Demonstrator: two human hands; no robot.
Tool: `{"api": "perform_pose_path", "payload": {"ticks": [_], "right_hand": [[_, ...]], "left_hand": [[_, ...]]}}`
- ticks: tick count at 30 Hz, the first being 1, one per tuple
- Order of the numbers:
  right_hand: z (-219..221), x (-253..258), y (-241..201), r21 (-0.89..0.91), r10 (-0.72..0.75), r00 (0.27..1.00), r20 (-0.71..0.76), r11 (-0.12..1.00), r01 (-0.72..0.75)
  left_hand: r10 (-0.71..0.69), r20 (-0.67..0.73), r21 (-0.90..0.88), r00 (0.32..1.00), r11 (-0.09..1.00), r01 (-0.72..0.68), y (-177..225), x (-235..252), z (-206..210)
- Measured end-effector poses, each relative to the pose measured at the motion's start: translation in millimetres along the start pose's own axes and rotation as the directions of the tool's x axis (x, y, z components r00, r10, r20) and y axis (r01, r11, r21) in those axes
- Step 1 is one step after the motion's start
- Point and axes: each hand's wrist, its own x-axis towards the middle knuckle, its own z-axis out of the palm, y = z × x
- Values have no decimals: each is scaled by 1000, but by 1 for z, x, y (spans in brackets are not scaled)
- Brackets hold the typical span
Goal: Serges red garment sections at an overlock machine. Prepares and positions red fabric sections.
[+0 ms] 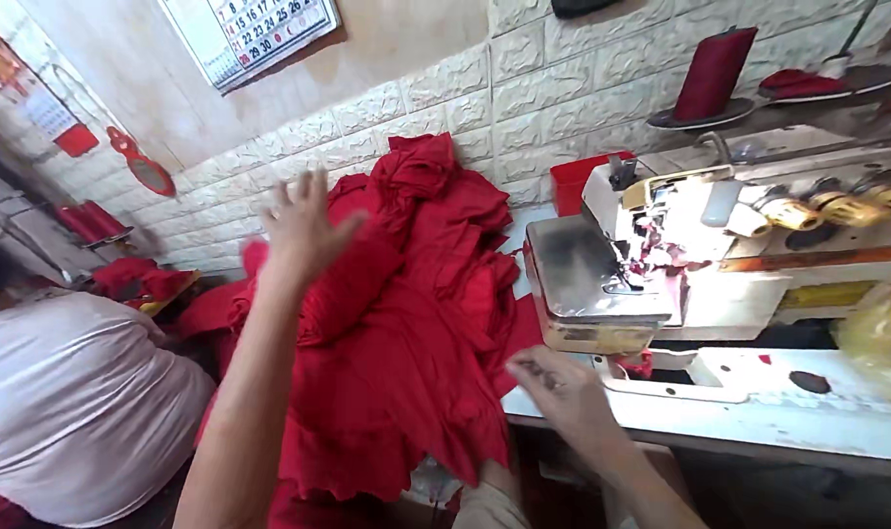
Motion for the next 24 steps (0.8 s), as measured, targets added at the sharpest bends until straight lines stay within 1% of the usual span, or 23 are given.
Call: {"api": "perform_pose_path", "payload": {"ticks": [1,3,4,5,6,7,8,9,10,11,12,13,14,15,16,17,18,19,20,21,22,23,24], "right_hand": [[11,1,-3,-43,-8,999,43,999,10],[29,0,-8,-143,-14,993,117,989,31],[37,-2,-8,-194,-48,994,100,979,66],[41,-2,-8,-223,-85,996,34,971,90],[41,0,-9,-193,-94,994,-54,978,82],[36,2,-12,-89,-52,990,-135,995,40],[27,6,-17,97,54,980,-191,995,-36],[16,11,-24,354,211,960,-183,925,-136],[4,18,-32,597,377,921,-99,763,-248],[-10,23,-38,729,478,878,33,589,-348],[-22,23,-39,767,463,869,177,488,-416],[-33,19,-34,753,375,871,317,459,-472],[-39,14,-28,714,282,859,428,477,-512],[-44,8,-22,669,197,838,510,521,-530],[-46,2,-15,631,131,819,559,573,-523],[-47,-5,-9,604,82,813,577,627,-492],[-46,-11,-4,600,31,827,561,673,-432],[-46,-15,-2,617,-24,852,524,700,-360],[-47,-18,-1,646,-83,878,472,710,-281],[-49,-18,-3,679,-128,897,424,700,-221],[-53,-17,-6,709,-149,910,386,680,-190],[-58,-15,-10,727,-154,919,364,664,-176],[-63,-13,-12,723,-148,921,360,668,-175]], "left_hand": [[34,93,-22,995,999,-32,-2,-8,22],[95,158,-13,983,995,-95,-18,-11,63],[86,188,-36,978,996,-81,-30,-8,73],[51,202,-87,978,996,-34,-42,-1,75],[10,198,-135,980,991,17,-52,7,72],[-31,196,-168,980,984,65,-61,15,68],[-68,205,-195,976,975,109,-67,20,66],[-96,218,-214,971,966,144,-71,22,66],[-112,229,-224,967,961,165,-73,23,66],[-121,236,-222,964,959,174,-72,21,67],[-121,237,-207,964,963,172,-68,17,68],[-115,233,-186,966,969,161,-61,11,68],[-94,210,-172,973,976,131,-52,2,67],[-66,159,-150,985,985,90,-40,-9,64],[-27,83,-127,996,991,37,-24,-23,60],[22,8,-108,1000,994,-21,-7,-33,56],[82,-51,-104,995,991,-87,9,-40,53],[142,-78,-136,987,979,-152,26,-45,52],[213,-50,-227,976,949,-219,45,-50,50],[311,33,-353,950,893,-281,64,-57,47],[452,128,-484,883,806,-342,80,-63,46],[599,212,-608,773,700,-376,94,-69,46],[717,240,-695,655,598,-399,106,-73,46]]}}
